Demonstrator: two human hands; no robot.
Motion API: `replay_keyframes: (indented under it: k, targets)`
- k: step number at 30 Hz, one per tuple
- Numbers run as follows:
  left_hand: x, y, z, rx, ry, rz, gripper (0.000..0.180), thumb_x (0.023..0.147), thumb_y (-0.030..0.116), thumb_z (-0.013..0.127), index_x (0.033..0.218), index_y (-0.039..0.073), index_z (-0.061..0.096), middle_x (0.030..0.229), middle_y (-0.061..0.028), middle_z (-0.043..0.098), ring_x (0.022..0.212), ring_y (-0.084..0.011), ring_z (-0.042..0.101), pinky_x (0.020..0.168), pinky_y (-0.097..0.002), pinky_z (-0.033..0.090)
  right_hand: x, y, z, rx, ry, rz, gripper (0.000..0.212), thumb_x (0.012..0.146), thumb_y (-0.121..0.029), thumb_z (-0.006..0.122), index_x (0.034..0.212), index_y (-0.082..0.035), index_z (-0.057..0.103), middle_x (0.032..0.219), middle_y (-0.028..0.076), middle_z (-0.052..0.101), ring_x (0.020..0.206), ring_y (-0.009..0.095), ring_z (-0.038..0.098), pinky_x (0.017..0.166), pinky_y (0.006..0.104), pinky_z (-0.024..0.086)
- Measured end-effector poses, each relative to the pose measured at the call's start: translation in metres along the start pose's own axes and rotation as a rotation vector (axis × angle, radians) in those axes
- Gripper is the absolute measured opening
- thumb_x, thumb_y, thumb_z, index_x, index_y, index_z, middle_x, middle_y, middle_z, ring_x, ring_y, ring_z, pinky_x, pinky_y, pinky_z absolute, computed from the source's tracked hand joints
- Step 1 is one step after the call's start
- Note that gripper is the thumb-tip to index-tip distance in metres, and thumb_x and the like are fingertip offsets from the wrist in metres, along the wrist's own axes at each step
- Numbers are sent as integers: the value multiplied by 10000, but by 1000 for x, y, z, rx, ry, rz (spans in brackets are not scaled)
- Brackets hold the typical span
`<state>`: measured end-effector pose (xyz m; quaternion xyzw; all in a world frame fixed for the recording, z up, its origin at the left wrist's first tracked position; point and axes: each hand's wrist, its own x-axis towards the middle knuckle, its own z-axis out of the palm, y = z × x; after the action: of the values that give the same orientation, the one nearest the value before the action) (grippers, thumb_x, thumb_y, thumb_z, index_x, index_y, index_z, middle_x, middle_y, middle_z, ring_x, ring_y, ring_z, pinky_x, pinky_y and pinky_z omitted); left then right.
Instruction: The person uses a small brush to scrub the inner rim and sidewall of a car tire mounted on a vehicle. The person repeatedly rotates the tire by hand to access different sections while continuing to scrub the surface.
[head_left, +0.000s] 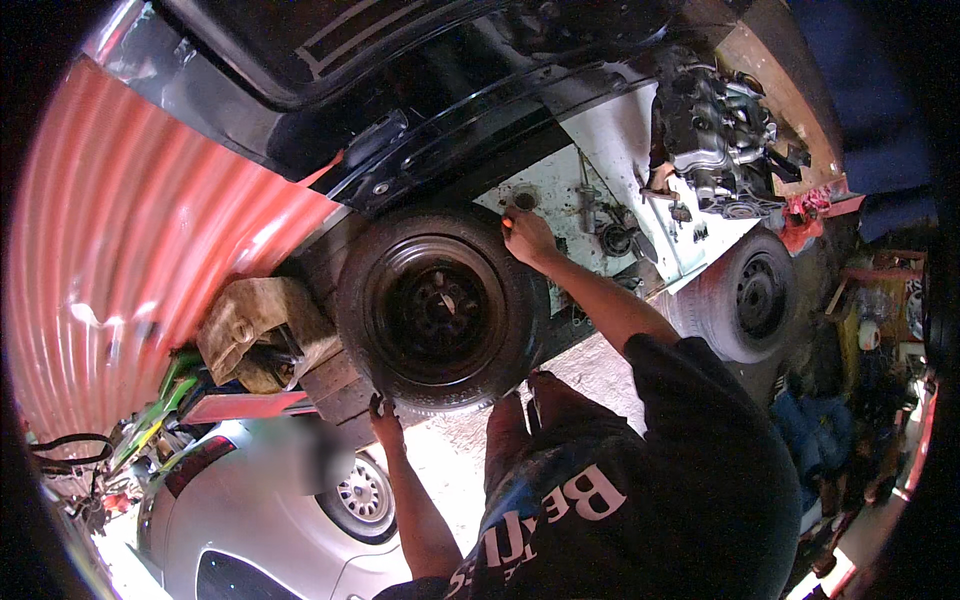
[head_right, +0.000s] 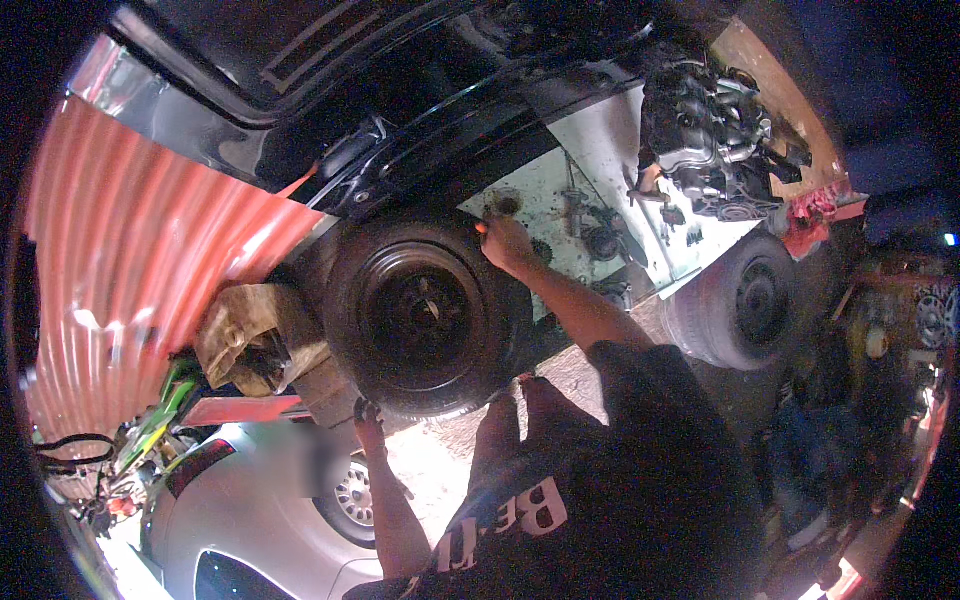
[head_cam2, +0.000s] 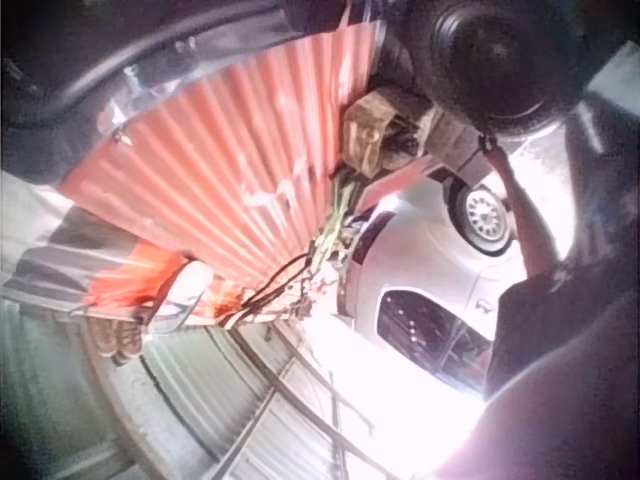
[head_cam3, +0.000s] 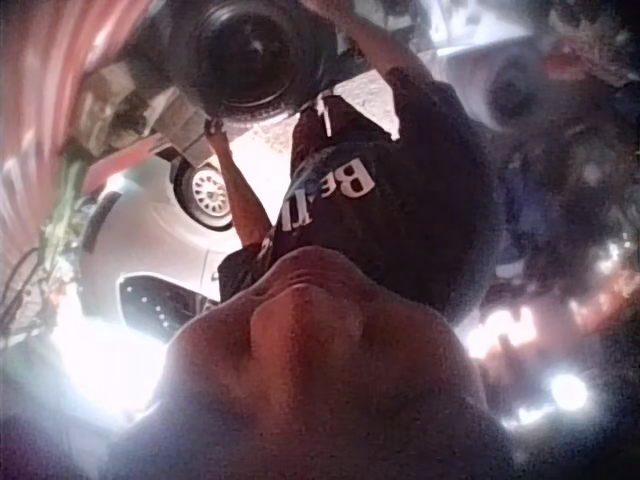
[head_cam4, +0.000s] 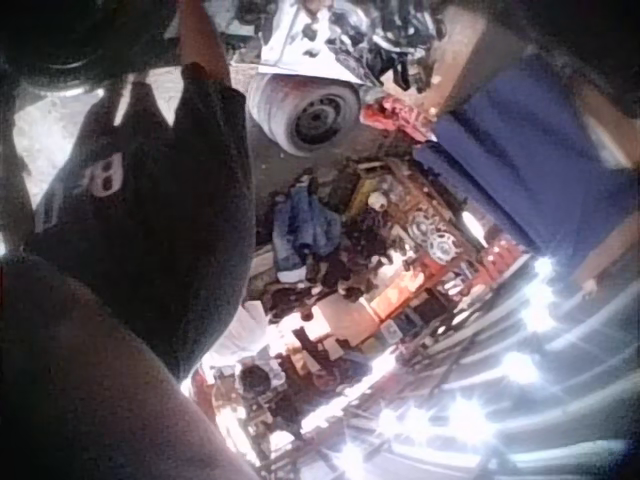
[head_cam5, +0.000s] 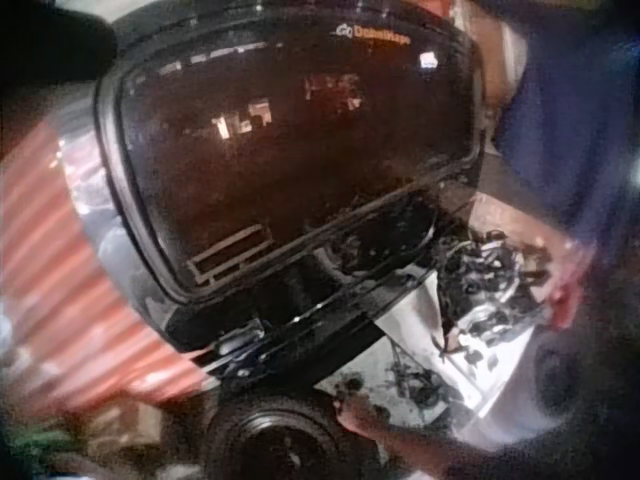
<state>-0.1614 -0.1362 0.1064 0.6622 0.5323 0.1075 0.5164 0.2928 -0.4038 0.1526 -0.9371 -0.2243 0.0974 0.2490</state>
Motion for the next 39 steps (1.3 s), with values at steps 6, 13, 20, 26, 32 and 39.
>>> replay_keyframes:
  k: [6, 13, 20, 26, 32, 39]
  targets:
    - [21, -18, 6, 116, 68, -14, 497, 930, 240, 573, 1373, 26, 498, 1138, -172, 635, 862, -233, 648, 707, -371, 510, -58, 17, -19, -238, -330, -64, 330, 895, -267, 585, 1028, 30, 634, 855, 247, 671, 824, 400, 668, 757, 505, 544]
    - [41, -9, 22, 635, -2, 273, 504, 926, 312, 601, 1326, 14, 533, 1134, -233, 591, 998, -369, 596, 884, -467, 481, -3, 31, -11, 24, 161, -406, 387, 909, -262, 551, 1272, -133, 586, 797, 208, 652, 749, 421, 639, 674, 512, 523]
    - [29, -15, 11, 439, -10, 78, 468, 930, 271, 588, 1334, 42, 533, 1175, -209, 569, 987, -322, 616, 864, -431, 497, -152, 0, -10, -77, -263, -606, 358, 779, -282, 654, 1096, -120, 619, 1053, 234, 584, 952, 401, 613, 776, 498, 530]
    - [24, -8, 4, 508, -61, 242, 458, 936, 248, 570, 1339, 35, 522, 1183, -227, 559, 1004, -338, 599, 887, -437, 489, -141, -16, -8, 171, -450, -455, 269, 905, -315, 567, 1043, -93, 629, 901, 177, 678, 869, 378, 664, 764, 480, 528]
    - [22, -4, 3, 537, -49, 298, 474, 930, 264, 570, 1334, 22, 508, 1207, -258, 530, 1089, -405, 538, 924, -470, 464, -50, -27, -24, -115, -25, -301, 299, 884, -280, 586, 1115, -90, 594, 927, 211, 644, 868, 394, 643, 738, 500, 529]
    - [14, 2, 5, 484, -85, 360, 432, 912, 218, 560, 1305, 42, 532, 1166, -290, 533, 1050, -448, 538, 906, -504, 459, -220, -62, 19, -64, -328, -482, 364, 797, -235, 671, 1126, -104, 587, 984, 199, 598, 920, 399, 619, 776, 500, 532]
